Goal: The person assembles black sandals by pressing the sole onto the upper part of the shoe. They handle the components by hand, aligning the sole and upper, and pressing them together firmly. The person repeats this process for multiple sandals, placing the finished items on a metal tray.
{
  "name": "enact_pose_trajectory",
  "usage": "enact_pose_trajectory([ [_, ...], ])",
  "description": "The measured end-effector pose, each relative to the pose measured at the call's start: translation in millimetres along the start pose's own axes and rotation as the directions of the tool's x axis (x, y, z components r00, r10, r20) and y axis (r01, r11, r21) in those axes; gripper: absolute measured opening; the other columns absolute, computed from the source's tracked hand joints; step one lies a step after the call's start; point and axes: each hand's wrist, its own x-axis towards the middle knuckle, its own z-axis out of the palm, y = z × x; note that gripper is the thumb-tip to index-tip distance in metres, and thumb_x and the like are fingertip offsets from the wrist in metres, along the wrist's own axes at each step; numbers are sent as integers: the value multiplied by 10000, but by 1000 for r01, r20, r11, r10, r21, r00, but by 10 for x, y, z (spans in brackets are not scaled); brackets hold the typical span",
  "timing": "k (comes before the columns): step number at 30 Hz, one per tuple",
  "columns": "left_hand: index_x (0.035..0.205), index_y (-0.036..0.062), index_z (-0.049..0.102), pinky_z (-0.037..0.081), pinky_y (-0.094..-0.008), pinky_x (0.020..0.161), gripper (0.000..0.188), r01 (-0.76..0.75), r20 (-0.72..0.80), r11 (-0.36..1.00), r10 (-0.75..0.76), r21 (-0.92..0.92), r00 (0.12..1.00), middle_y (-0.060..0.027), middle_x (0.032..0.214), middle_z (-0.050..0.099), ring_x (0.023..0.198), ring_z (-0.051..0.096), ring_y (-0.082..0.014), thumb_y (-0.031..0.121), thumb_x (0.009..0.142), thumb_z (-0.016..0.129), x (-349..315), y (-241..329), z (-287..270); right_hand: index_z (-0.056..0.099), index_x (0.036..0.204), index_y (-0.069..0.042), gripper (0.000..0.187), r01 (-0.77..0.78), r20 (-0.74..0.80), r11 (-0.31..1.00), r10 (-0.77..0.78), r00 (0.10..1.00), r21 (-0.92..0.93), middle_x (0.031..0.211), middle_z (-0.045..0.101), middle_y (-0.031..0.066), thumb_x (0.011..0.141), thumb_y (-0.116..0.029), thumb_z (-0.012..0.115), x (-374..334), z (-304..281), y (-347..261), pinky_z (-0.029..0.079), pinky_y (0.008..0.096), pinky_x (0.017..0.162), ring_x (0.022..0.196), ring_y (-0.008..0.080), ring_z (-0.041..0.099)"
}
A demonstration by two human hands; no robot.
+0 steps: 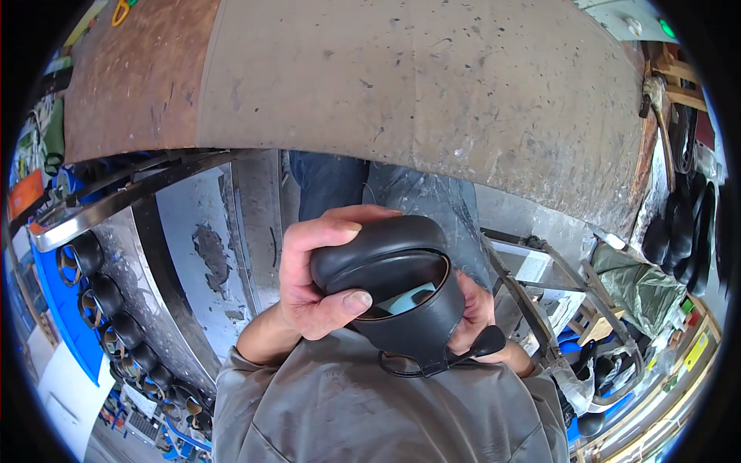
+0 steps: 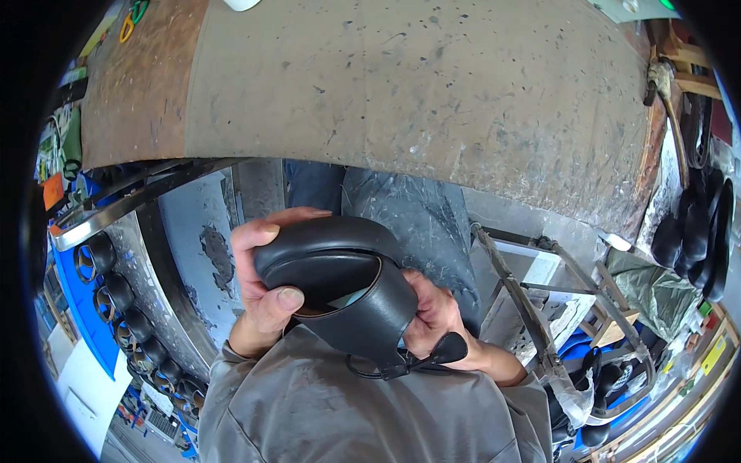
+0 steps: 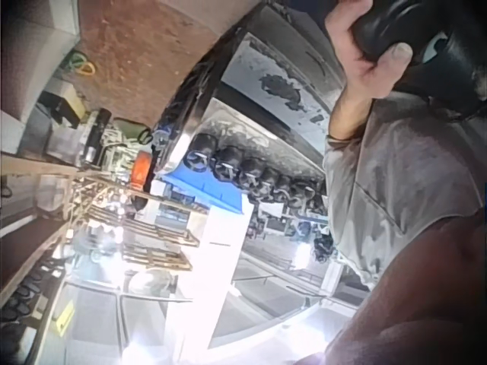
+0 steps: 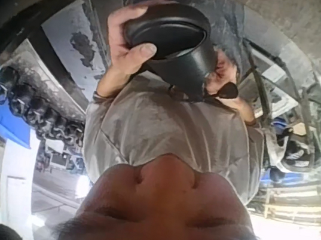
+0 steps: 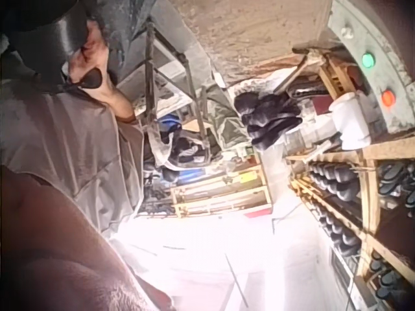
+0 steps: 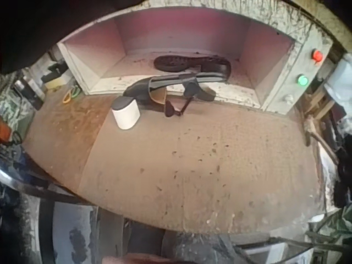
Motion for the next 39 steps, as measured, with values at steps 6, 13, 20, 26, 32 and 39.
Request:
enact_pose_trajectory([
  [6,1214,19,368,518,-409,849,472,-1,64,990,-8,142,998,-315,1184,489,1078,573,-340,32,827,637,83,135,7,537,1122,21,301,-10,71,999,6,997,51,877,690,67,822,15,542,11,-52,22,509,244,734,824,103,653],
  [13,1067,-39,611,516,-292,633,354,24,184,628,-265,778,947,-171,898,642,731,646,-229,34,742,732,527,725,210,526,1107,33,316,45,110,998,-39,993,-52,823,672,137,793,27,500,28,-67,-89,526,277,687,777,191,694],
  [20,1108,-34,588,523,-306,648,393,80,188,611,-361,787,913,-169,927,640,760,654,-250,31,742,714,490,736,193,523,1100,37,362,70,122,998,-70,990,8,743,635,175,743,43,463,22,-30,-66,527,327,621,705,267,692],
  [26,1137,-18,582,527,-324,662,431,133,137,469,-498,873,856,-168,947,639,769,654,-273,25,731,719,621,861,378,519,1084,41,379,59,135,998,-56,989,-20,698,587,195,711,50,452,49,-7,-78,512,358,602,661,327,661],
  [32,1091,-40,600,502,-296,747,411,229,118,516,-554,826,824,-165,953,656,835,661,-240,10,704,729,614,855,300,505,1048,41,340,50,192,999,-52,980,17,699,573,195,710,41,467,72,-27,-56,494,386,577,641,339,639],
  [39,1099,-16,618,546,-352,712,439,42,195,295,-725,955,661,-185,970,632,822,662,-305,-7,666,693,818,947,448,493,1062,30,313,108,214,994,-103,971,-12,698,573,192,748,29,487,73,-10,-91,491,390,567,629,344,630],
])
